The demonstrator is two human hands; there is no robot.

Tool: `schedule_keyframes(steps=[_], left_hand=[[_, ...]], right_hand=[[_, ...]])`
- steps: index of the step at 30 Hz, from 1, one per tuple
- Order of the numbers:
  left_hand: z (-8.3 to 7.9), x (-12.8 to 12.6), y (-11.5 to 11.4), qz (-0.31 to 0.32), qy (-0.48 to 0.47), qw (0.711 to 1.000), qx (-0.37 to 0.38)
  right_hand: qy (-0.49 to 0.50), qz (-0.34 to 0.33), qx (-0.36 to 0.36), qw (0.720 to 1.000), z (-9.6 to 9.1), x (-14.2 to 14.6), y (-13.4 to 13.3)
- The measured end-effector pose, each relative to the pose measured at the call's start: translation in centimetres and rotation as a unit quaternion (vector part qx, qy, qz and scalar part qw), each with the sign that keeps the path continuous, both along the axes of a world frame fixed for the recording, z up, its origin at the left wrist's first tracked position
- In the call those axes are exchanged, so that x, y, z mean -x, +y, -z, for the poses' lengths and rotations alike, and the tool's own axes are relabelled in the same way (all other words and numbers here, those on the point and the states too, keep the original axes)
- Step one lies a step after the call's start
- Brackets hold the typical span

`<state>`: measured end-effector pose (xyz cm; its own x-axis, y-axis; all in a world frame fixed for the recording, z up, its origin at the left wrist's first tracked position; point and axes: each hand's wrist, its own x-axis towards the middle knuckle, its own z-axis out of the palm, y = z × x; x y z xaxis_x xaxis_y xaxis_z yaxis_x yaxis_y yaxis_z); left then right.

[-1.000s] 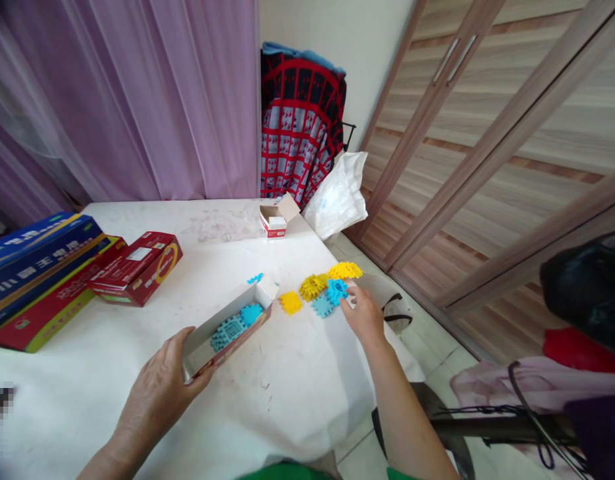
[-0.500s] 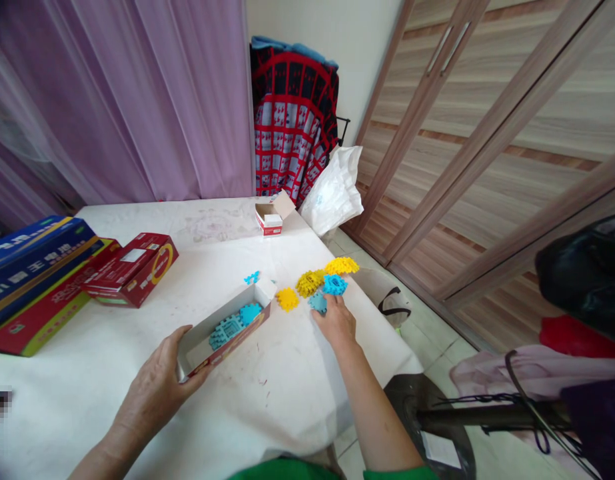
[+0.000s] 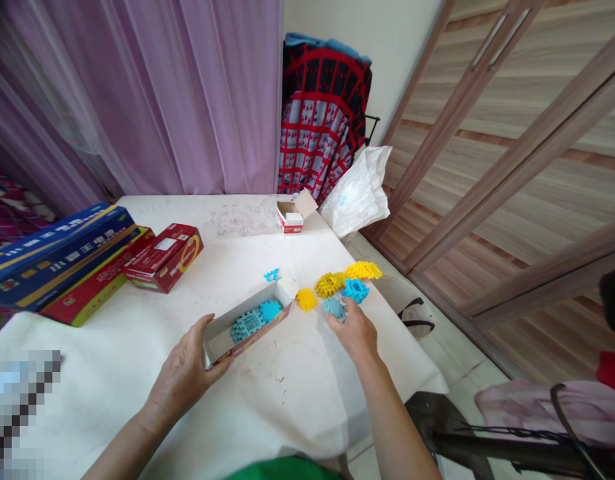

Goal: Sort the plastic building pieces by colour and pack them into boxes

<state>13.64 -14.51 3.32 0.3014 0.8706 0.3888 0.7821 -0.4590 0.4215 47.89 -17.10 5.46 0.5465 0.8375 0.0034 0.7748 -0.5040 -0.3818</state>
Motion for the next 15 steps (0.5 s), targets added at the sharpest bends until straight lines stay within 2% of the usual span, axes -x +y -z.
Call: schedule_keyframes(steps=[2, 5, 8, 10, 15], left_hand=[[0.1, -0.1, -0.2, -0.002, -0.006, 1.000, -0.002], [0.3, -0.4, -0.3, -0.012, -0.018, 1.000, 0.001], [0.4, -0.7, -0.5, -0.016, -0.033, 0.999, 0.000], [0.4, -0.8, -0.6, -0.017, -0.041, 0.999, -0.004], [0.4, -0.9, -0.7, -0.013, -0.040, 0.999, 0.006]], right_hand=[[0.062, -0.027, -0.063, 0.996, -1.3, 1.5, -0.6], [0.105, -0.117, -0.128, 0.979, -4.1, 5.4, -1.1], [0.076, -0.205, -0.109, 0.970, -6.6, 10.2, -0.8], [0.027, -0.252, -0.093, 0.963, -7.5, 13.0, -0.2], [-0.062, -0.312, -0.033, 0.947, -7.2, 17.1, 1.0]])
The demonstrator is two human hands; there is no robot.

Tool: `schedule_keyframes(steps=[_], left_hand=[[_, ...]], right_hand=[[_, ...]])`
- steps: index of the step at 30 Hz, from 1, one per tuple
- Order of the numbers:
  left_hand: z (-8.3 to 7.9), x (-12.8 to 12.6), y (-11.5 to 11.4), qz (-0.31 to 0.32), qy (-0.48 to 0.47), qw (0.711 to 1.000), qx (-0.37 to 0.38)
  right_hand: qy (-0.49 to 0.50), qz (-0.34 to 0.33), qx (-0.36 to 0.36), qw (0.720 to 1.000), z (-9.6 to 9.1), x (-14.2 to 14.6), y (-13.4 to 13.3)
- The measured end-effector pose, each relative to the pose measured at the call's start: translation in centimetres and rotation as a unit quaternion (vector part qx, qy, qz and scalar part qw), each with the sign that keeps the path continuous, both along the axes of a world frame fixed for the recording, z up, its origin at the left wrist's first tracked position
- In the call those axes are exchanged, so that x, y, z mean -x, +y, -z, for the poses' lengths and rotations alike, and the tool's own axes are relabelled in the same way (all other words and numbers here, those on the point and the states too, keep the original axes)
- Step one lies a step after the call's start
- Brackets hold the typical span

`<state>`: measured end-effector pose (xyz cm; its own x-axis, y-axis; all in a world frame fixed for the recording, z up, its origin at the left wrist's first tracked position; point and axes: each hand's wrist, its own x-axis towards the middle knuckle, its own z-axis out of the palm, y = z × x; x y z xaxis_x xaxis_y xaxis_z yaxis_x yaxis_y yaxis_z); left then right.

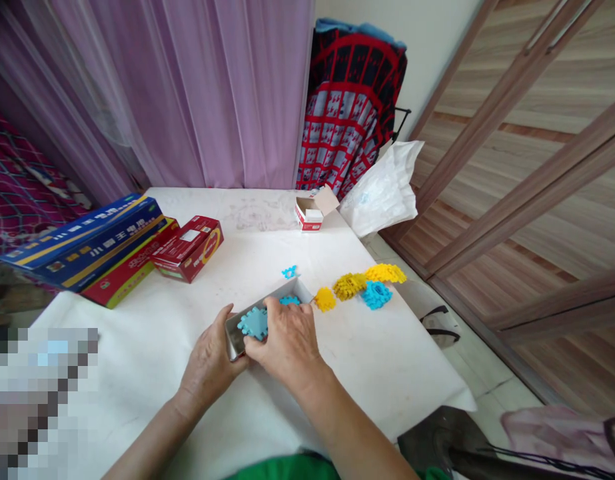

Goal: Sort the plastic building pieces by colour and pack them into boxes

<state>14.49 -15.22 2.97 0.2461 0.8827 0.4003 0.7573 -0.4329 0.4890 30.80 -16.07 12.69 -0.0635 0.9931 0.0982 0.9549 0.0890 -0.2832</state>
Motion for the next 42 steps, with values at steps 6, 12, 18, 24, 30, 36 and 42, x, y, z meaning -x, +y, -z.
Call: schedule_keyframes(steps=[6, 12, 18, 24, 30, 36, 42], left_hand=[[-0.2, 0.1, 0.0, 0.012, -0.001, 1.000, -0.004], [0.0, 0.1, -0.1, 0.005, 0.001, 1.000, 0.001], [0.0, 0.1, -0.1, 0.001, 0.002, 1.000, -0.025], [0.2, 0.1, 0.1, -0.006, 0.022, 0.999, -0.027], [0.4, 0.0, 0.3, 0.008, 0.036, 0.998, -0.041], [0.6, 0.1, 0.3, 0.008, 0.032, 0.999, -0.038], [0.4, 0.2, 0.4, 0.014, 0.038, 0.998, -0.037]], right_hand=[[-0.033, -0.014, 0.025, 0.999, 1.1, 1.6, 0.6], [-0.041, -0.038, 0.033, 0.998, 0.5, 1.2, 0.1], [-0.001, -0.051, -0.010, 0.999, -0.9, -3.9, -0.8], [0.004, 0.043, -0.052, 0.998, -0.2, -10.7, -1.4], [0.018, -0.195, 0.005, 0.981, 0.3, -6.5, 0.3], [-0.112, -0.301, 0.137, 0.937, -0.6, -0.4, 3.7], [-0.087, -0.298, 0.201, 0.929, -1.6, -0.1, 4.7]])
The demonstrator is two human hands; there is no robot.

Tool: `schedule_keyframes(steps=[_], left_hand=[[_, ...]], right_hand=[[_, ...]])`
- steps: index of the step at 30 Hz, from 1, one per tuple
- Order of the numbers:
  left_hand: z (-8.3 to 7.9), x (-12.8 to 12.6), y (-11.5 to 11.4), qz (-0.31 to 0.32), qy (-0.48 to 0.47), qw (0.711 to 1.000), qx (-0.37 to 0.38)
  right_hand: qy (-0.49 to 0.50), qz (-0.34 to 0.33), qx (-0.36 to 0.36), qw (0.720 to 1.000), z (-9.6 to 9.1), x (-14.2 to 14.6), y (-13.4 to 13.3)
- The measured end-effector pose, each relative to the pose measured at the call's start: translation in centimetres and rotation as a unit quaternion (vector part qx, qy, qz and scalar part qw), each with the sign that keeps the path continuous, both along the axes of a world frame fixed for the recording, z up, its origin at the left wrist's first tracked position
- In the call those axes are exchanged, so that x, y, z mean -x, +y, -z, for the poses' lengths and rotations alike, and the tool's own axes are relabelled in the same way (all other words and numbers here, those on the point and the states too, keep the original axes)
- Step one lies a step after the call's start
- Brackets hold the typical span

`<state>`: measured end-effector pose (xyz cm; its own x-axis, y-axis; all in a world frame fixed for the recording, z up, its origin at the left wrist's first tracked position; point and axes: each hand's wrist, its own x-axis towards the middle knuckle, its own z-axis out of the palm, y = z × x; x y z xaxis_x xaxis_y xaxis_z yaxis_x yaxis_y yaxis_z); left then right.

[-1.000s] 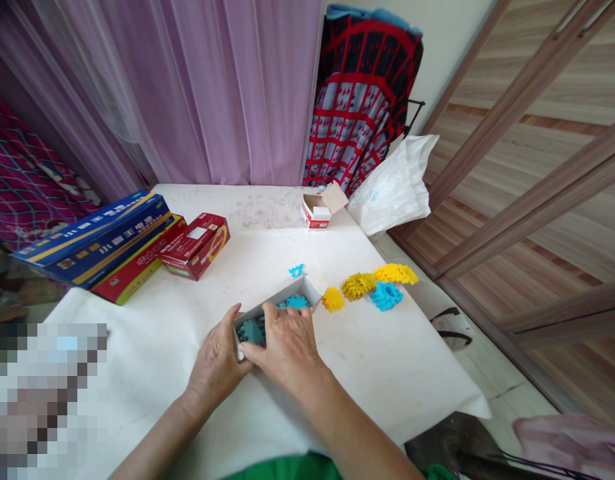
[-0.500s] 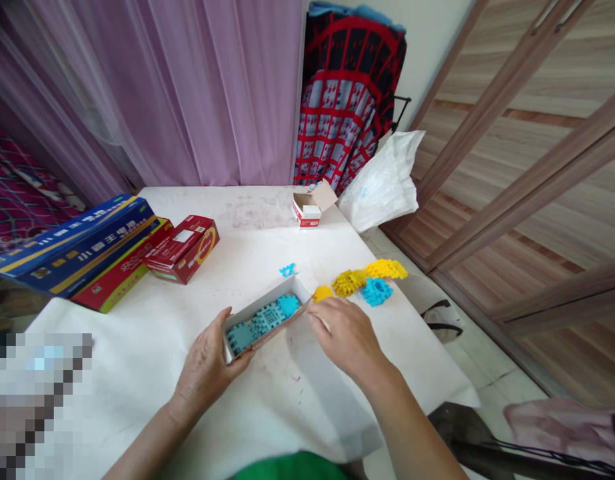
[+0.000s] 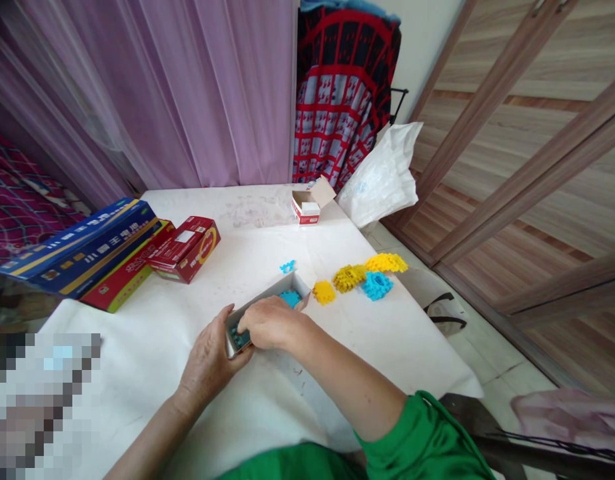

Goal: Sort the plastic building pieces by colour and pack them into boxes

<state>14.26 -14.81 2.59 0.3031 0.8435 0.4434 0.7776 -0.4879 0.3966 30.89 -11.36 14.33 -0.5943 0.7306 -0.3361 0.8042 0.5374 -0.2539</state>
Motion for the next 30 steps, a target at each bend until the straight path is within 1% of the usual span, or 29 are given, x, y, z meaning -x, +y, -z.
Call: schedule_keyframes(steps=[2, 3, 5, 6, 8, 9, 11, 12, 13, 14, 15, 17, 19, 22, 24, 27, 30], left_hand=[[-0.2, 0.0, 0.0, 0.003, 0.003, 1.000, 0.003], [-0.2, 0.0, 0.0, 0.003, 0.004, 1.000, 0.006], [-0.2, 0.0, 0.0, -0.002, 0.003, 1.000, 0.010], [-0.1, 0.0, 0.0, -0.005, 0.001, 1.000, 0.012], [0.1, 0.1, 0.1, -0.007, -0.006, 1.000, 0.014], [0.2, 0.1, 0.2, -0.006, -0.009, 1.000, 0.014], [0.3, 0.2, 0.4, -0.001, -0.015, 1.000, 0.012], [0.3, 0.2, 0.4, 0.001, -0.017, 1.000, 0.010], [0.4, 0.2, 0.5, 0.003, -0.017, 1.000, 0.009], [0.3, 0.3, 0.6, 0.003, -0.017, 1.000, 0.009], [0.3, 0.3, 0.6, 0.003, -0.016, 1.000, 0.009], [0.2, 0.3, 0.7, 0.003, -0.013, 1.000, 0.010], [0.1, 0.2, 0.6, -0.002, -0.010, 1.000, 0.012], [0.1, 0.2, 0.6, -0.007, -0.009, 1.000, 0.015], [0.1, 0.2, 0.6, -0.007, -0.008, 1.000, 0.011], [0.0, 0.1, 0.6, -0.005, -0.010, 1.000, 0.004], [-0.1, 0.1, 0.6, -0.004, -0.012, 1.000, 0.005]], right_hand=[[0.073, 0.049, -0.034, 0.996, 0.0, -2.0, -0.4], [0.113, 0.080, -0.055, 0.989, 0.1, -3.5, -0.6], [0.185, 0.146, -0.092, 0.967, 0.6, -7.2, -1.2], [0.211, 0.189, -0.111, 0.952, 0.9, -9.5, -1.5], [0.215, 0.300, -0.159, 0.915, 1.9, -14.3, -2.0], [0.198, 0.365, -0.194, 0.889, 2.4, -16.8, -2.3], [0.153, 0.495, -0.244, 0.820, 3.6, -21.1, -3.0], [0.134, 0.540, -0.255, 0.791, 4.2, -22.7, -3.3], [0.113, 0.569, -0.255, 0.774, 4.8, -24.1, -3.5], [0.096, 0.584, -0.250, 0.766, 5.3, -25.0, -3.6], [0.080, 0.587, -0.242, 0.768, 5.8, -25.5, -3.7], [0.051, 0.573, -0.226, 0.786, 6.6, -25.8, -3.6], [0.031, 0.555, -0.219, 0.802, 7.0, -25.3, -3.3], [0.017, 0.540, -0.219, 0.812, 7.2, -24.4, -2.7], [0.003, 0.533, -0.223, 0.816, 7.0, -23.8, -2.3], [-0.027, 0.537, -0.230, 0.811, 6.7, -23.2, -1.7], [-0.048, 0.545, -0.215, 0.809, 6.6, -23.2, -1.3]])
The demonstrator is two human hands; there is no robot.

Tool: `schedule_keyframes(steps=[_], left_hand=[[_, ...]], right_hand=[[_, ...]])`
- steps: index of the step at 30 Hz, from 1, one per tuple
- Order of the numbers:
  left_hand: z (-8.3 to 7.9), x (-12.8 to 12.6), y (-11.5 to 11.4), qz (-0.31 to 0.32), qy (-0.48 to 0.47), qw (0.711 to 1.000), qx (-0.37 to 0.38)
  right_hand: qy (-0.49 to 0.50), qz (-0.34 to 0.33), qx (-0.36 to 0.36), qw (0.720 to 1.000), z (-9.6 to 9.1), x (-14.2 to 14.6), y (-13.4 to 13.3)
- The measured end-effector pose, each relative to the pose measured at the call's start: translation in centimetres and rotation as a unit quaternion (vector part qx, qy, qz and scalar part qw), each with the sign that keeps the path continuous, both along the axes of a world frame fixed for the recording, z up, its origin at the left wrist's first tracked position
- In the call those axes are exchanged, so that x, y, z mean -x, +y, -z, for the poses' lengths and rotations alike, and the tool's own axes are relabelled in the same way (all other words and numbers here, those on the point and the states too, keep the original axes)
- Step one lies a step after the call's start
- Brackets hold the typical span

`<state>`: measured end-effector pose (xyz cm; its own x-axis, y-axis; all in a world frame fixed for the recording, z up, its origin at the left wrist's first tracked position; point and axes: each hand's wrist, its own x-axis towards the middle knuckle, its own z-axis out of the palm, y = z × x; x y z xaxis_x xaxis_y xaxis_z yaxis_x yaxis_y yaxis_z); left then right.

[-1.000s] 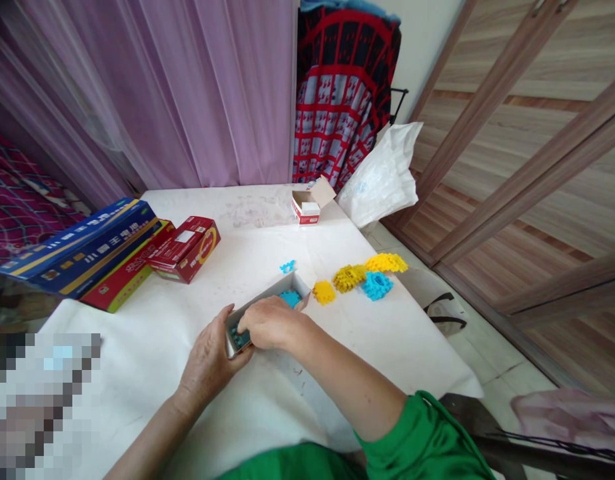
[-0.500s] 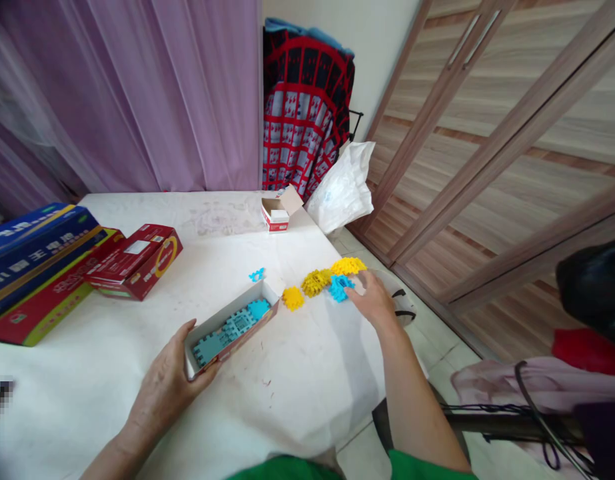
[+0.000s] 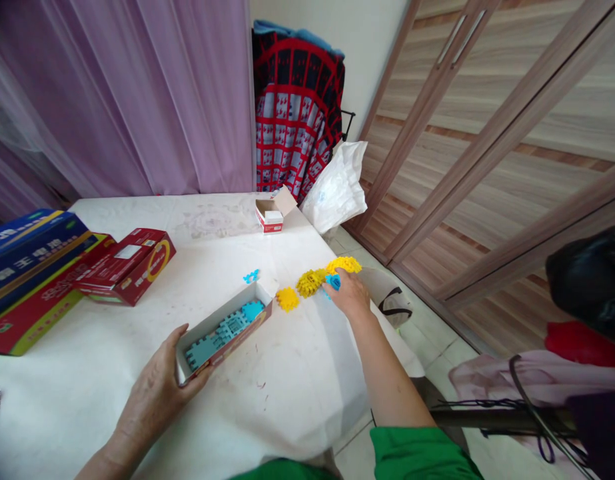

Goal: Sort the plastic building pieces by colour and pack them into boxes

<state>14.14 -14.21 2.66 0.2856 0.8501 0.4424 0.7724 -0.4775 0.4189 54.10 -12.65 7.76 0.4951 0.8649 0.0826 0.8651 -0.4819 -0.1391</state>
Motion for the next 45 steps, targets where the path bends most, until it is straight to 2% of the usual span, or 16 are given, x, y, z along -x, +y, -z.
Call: schedule_keyframes(steps=[3, 9, 15, 19, 22, 24, 26, 29, 32, 35, 37, 45], left_hand=[[-0.1, 0.0, 0.0, 0.004, 0.008, 1.000, 0.000], [0.1, 0.2, 0.0, 0.004, 0.009, 1.000, -0.002], [0.1, 0.1, 0.0, 0.001, -0.004, 1.000, 0.017], [-0.1, 0.1, -0.1, 0.005, -0.002, 1.000, 0.022], [-0.1, 0.1, -0.1, 0.007, -0.001, 1.000, 0.009], [0.0, 0.0, -0.2, 0.005, -0.002, 1.000, 0.006], [0.1, 0.0, -0.2, 0.000, -0.002, 1.000, 0.007], [0.2, -0.2, -0.3, -0.008, 0.001, 1.000, 0.006], [0.2, -0.3, -0.3, -0.008, 0.001, 1.000, 0.006], [0.2, -0.3, -0.4, -0.010, 0.002, 1.000, 0.008], [0.3, -0.3, -0.4, -0.008, 0.004, 1.000, 0.005], [0.5, -0.3, -0.4, -0.004, -0.006, 1.000, 0.004]], right_hand=[[0.002, -0.011, 0.022, 1.000, 0.1, -0.9, 0.2], [0.014, -0.076, 0.046, 0.996, 0.3, -2.9, 0.1], [0.031, -0.041, 0.072, 0.996, 0.7, -2.7, -0.2], [0.020, -0.035, 0.047, 0.998, 0.8, -2.8, -0.5], [0.020, -0.012, 0.021, 1.000, -0.2, -2.3, -0.8], [0.052, -0.008, -0.005, 0.999, -1.5, -1.2, -1.1], [0.102, -0.035, -0.045, 0.993, -3.1, 0.9, -1.3], [0.142, -0.122, -0.098, 0.978, -5.4, 5.7, -1.4], [0.110, -0.166, -0.088, 0.976, -6.6, 11.1, -1.0], [0.053, -0.195, -0.049, 0.978, -6.5, 15.0, -0.6], [0.028, -0.209, -0.030, 0.977, -5.9, 16.5, -0.3], [-0.006, -0.225, -0.001, 0.974, -4.6, 17.5, -0.2]])
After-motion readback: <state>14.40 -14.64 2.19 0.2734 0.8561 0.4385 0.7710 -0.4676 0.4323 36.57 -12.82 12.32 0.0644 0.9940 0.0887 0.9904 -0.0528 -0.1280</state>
